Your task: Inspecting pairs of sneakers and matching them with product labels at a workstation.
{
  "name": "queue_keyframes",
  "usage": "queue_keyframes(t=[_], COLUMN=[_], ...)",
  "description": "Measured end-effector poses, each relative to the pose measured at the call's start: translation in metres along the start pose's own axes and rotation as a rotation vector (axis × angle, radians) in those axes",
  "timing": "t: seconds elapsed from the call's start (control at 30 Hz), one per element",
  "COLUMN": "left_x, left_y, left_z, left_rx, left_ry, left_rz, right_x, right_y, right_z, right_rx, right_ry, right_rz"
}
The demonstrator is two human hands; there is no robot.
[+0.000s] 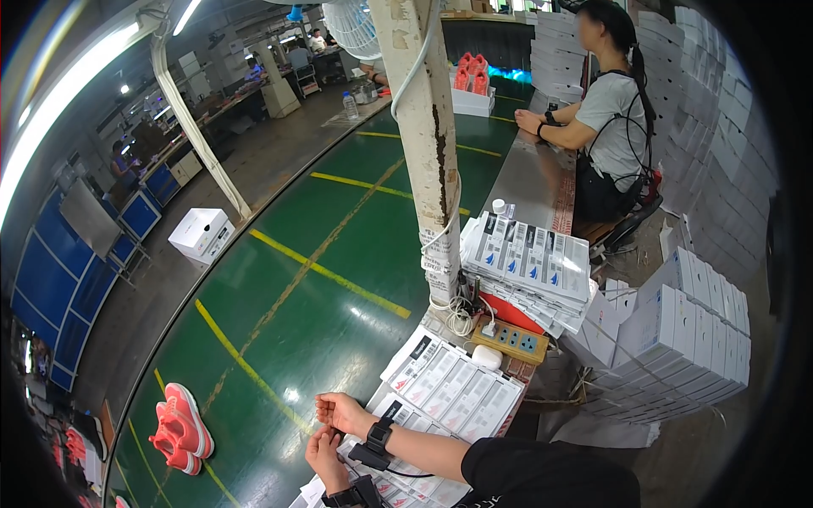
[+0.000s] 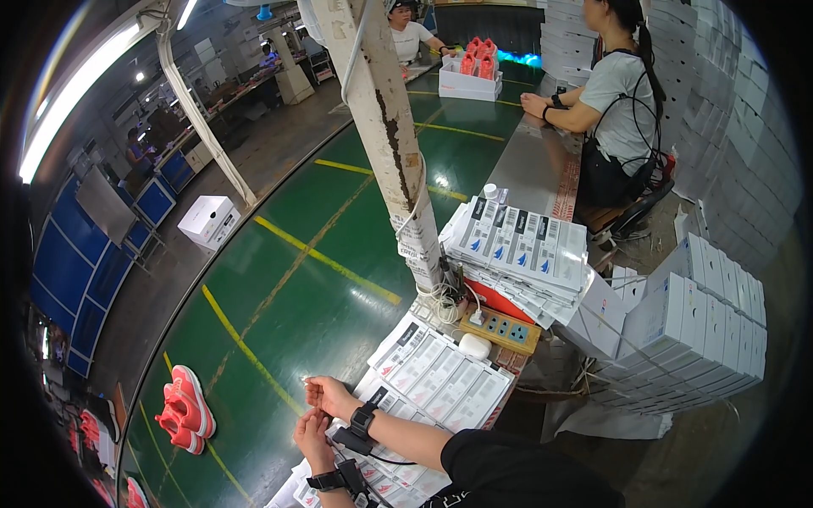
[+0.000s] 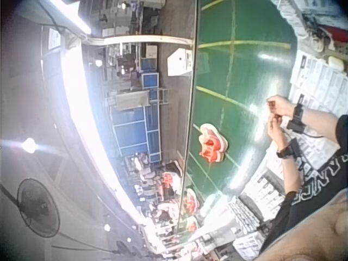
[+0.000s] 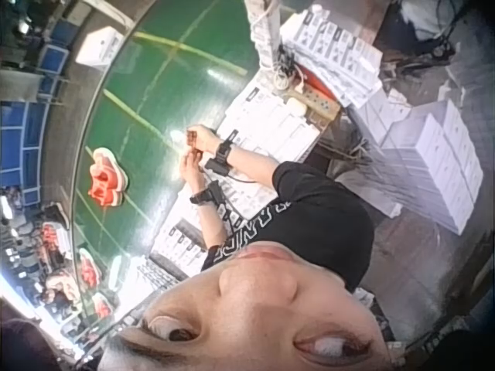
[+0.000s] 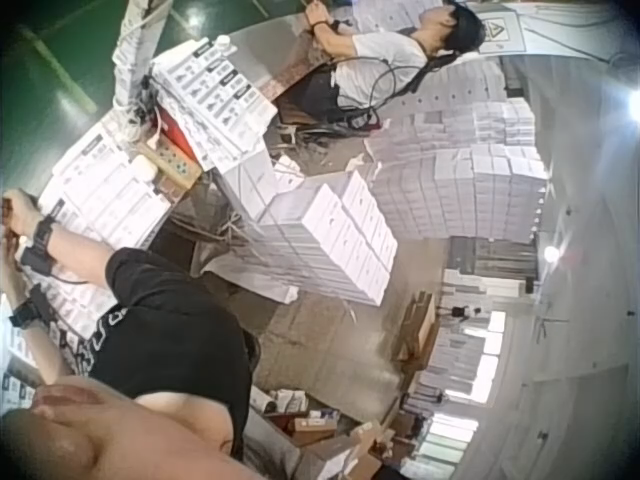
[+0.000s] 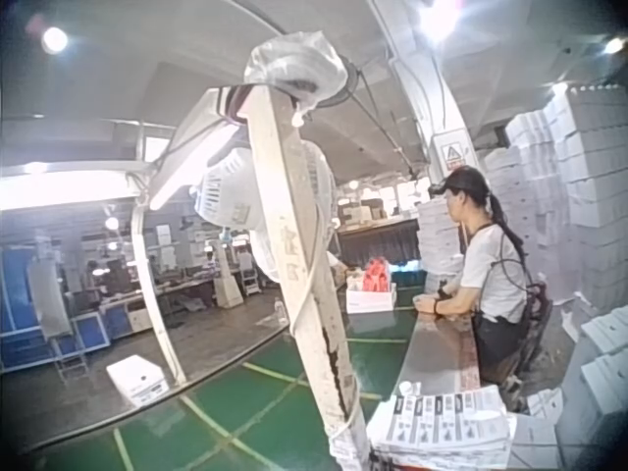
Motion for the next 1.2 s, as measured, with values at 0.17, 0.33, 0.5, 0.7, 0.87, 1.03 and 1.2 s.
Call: queue_keyframes(t=[0.17,0.33,0.5,0.7,0.87,1.03,1.2], left_x=[0.001,0.003,0.0,0.004,-0.012,-0.075,-0.188], left_y=[-0.001,-0.001,-0.003,-0.002,0.005,0.073,0.121], left_z=[0.001,0.003,-0.004,0.004,-0.026,-0.186,-0.328], left_rx=[-0.007,-0.004,-0.004,0.012,-0.084,0.221,0.26], left_ry=[0.001,0.0,0.013,0.006,0.036,0.497,1.018], left_rz=[-0.003,0.002,-0.003,0.006,-0.016,0.085,0.307], right_x=[0.001,0.0,0.001,0.002,-0.006,-0.006,-0.008], right_y=[0.0,0.0,0.006,0.001,0.005,0.001,0.002], right_z=[0.0,0.003,-0.002,0.003,0.001,0.003,0.007], right_rx=[0.01,0.024,0.02,0.066,0.033,-0.003,-0.024], right_ry=[-0.003,-0.018,-0.001,-0.009,0.007,0.002,-0.002], right_rz=[0.003,-0.004,0.011,0.065,0.035,-0.029,-0.043])
Point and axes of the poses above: each hand's wrist, its own x-axis towards the middle knuckle, its own y-axis out of the palm, z = x × y, the point moved 10 cm from there along x, towards the middle knuckle, and after that the axes turned 13 degrees about -x, right-handed, at the moved point
